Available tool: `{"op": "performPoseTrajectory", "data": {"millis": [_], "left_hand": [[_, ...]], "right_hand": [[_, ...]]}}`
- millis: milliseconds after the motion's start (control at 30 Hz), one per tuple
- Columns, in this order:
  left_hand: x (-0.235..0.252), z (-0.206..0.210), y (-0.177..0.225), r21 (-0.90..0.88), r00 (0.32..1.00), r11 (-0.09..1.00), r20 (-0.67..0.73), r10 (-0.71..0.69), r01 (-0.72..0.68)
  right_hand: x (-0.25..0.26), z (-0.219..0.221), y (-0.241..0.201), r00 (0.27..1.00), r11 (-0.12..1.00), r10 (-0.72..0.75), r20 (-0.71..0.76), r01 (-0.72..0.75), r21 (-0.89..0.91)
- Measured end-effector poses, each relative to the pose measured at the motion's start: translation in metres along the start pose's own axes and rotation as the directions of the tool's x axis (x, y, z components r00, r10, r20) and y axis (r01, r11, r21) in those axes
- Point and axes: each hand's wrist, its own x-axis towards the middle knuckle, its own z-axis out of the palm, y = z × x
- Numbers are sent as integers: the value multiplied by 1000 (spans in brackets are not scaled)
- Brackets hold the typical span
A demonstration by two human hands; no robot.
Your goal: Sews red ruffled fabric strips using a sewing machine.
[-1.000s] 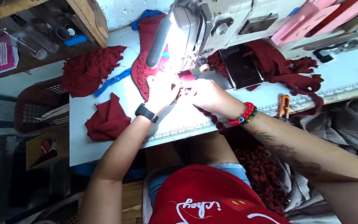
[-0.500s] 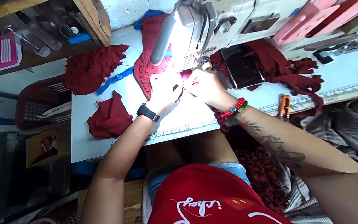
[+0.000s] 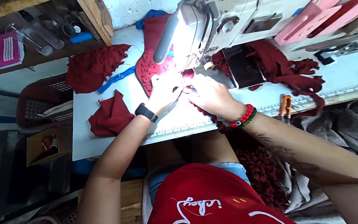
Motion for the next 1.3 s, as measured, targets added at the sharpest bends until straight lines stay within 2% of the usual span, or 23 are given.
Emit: {"op": "performPoseTrajectory", "data": {"millis": [67, 133, 333, 533, 800, 1000, 1133, 1233, 1300], "left_hand": [[-2, -1, -1, -7, 1000, 1000, -1, 23, -23], [-3, -2, 0, -8, 999, 999, -3, 38, -38], [4, 0, -3, 32, 1000, 999, -10, -8, 9], [6, 2, -5, 29, 999, 999, -34, -34, 35], [6, 3, -1, 26, 995, 995, -36, -96, 97], [19, 5, -7, 77, 988, 986, -58, -145, 149], [24, 6, -11, 98, 982, 978, -34, -184, 186], [27, 5, -15, 108, 977, 971, -25, -213, 215], [29, 6, -15, 105, 976, 970, -44, -213, 217]], "right_hand": [[0, 4, 9, 983, 978, -181, -17, 178, -105], [3, 6, 18, 969, 956, -247, 2, 244, -160], [38, 13, 37, 979, 939, -143, 143, 180, -294], [27, 16, 30, 982, 924, -177, 69, 190, -332], [28, 13, 24, 976, 896, -173, 130, 211, -391], [35, 21, 25, 982, 920, -176, 66, 188, -344], [35, 28, 26, 992, 933, -123, 23, 124, -337], [22, 17, 26, 997, 977, -59, -46, 48, -206], [2, 1, 32, 995, 995, -58, -86, 50, -85]]}}
